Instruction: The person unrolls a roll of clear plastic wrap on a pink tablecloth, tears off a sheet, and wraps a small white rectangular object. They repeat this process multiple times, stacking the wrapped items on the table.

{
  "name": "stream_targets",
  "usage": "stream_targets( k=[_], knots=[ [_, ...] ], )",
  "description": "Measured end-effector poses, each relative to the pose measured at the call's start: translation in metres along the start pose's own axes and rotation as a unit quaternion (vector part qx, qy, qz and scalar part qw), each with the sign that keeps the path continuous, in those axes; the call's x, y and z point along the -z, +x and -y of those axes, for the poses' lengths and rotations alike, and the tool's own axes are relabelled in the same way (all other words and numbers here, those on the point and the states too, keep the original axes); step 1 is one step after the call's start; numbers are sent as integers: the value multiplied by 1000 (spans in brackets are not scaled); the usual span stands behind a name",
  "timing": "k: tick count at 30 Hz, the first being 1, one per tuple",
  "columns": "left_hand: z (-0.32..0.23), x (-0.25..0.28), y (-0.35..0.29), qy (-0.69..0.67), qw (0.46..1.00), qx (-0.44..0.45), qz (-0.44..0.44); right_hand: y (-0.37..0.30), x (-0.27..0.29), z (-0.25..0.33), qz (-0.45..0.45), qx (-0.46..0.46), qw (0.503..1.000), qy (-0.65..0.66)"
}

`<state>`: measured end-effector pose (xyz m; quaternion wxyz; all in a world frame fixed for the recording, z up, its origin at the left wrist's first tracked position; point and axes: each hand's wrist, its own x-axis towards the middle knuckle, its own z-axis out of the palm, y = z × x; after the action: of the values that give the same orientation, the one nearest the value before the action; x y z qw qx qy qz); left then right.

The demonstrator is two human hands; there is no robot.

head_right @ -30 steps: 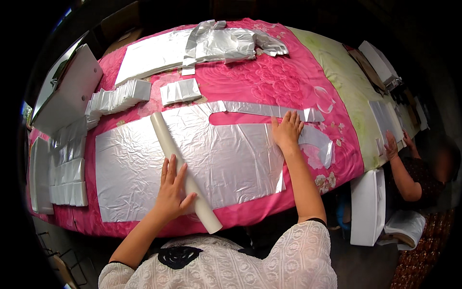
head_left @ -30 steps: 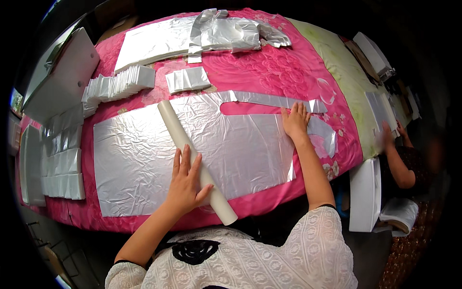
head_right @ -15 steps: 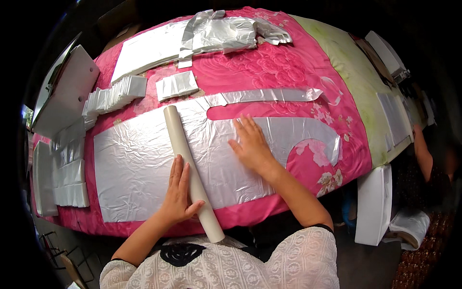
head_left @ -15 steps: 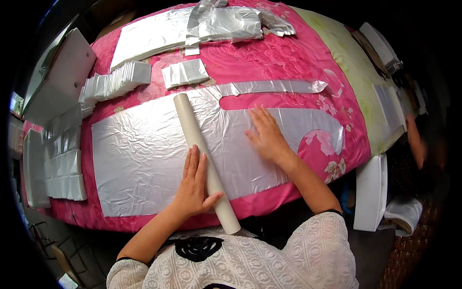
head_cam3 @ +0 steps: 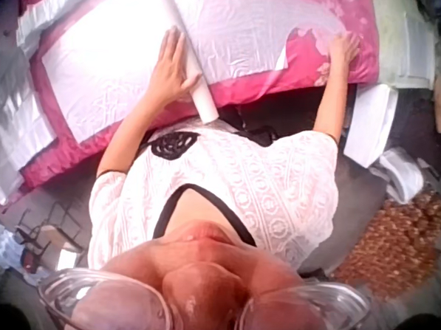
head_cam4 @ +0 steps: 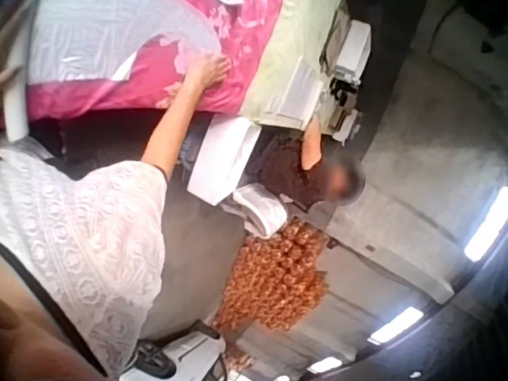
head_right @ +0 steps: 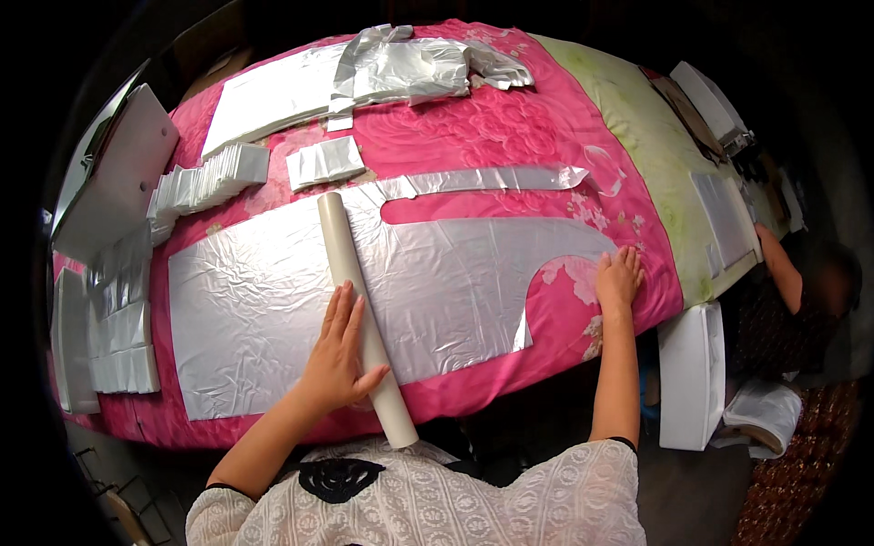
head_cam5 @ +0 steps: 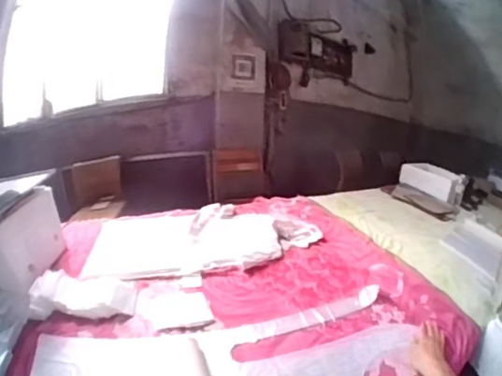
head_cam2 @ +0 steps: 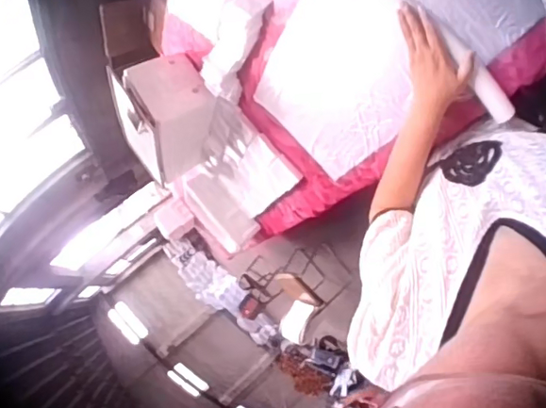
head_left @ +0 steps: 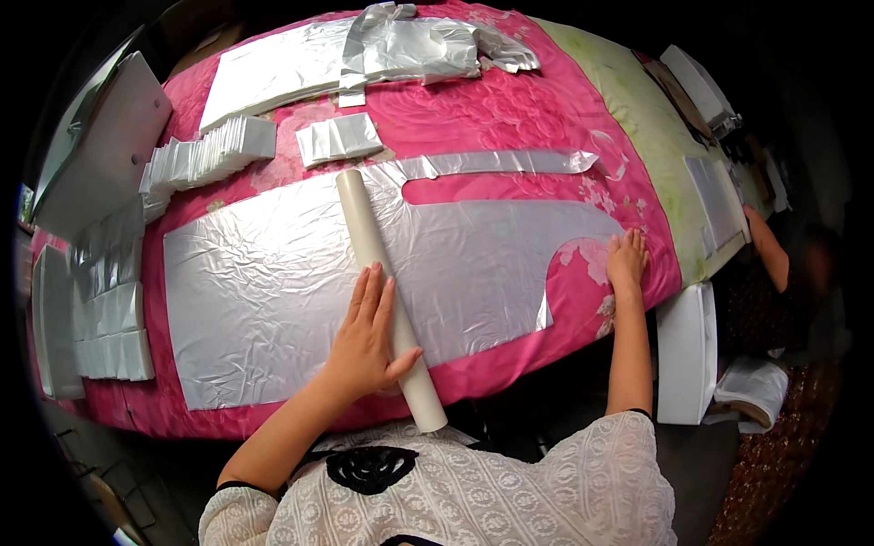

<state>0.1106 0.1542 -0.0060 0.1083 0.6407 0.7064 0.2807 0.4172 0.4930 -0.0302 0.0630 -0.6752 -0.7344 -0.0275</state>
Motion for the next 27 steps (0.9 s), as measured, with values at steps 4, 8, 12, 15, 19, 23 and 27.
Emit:
stream_targets(
  k=[4,8,12,15,19,23,27],
  knots=[
    [3,-5,0,-3,1000,0,5,-22,28,25,-163,34,972,-164],
    [1,-6,2,2,1000,-9,8,-88,15,115,29,347,914,209],
    [-3,-3,3,19,1000,-14,21,-76,-5,119,11,354,921,161],
    [-6,-2,3,18,999,-13,26,-28,-19,64,-33,273,949,156],
    [-7,-6,4,13,1000,-21,14,5,-23,4,-87,178,969,147],
    [-7,-7,5,12,1000,-21,9,1,-12,8,-131,142,965,178],
    [-7,-6,6,10,1000,-20,15,-26,18,38,-199,212,945,149]
  ],
)
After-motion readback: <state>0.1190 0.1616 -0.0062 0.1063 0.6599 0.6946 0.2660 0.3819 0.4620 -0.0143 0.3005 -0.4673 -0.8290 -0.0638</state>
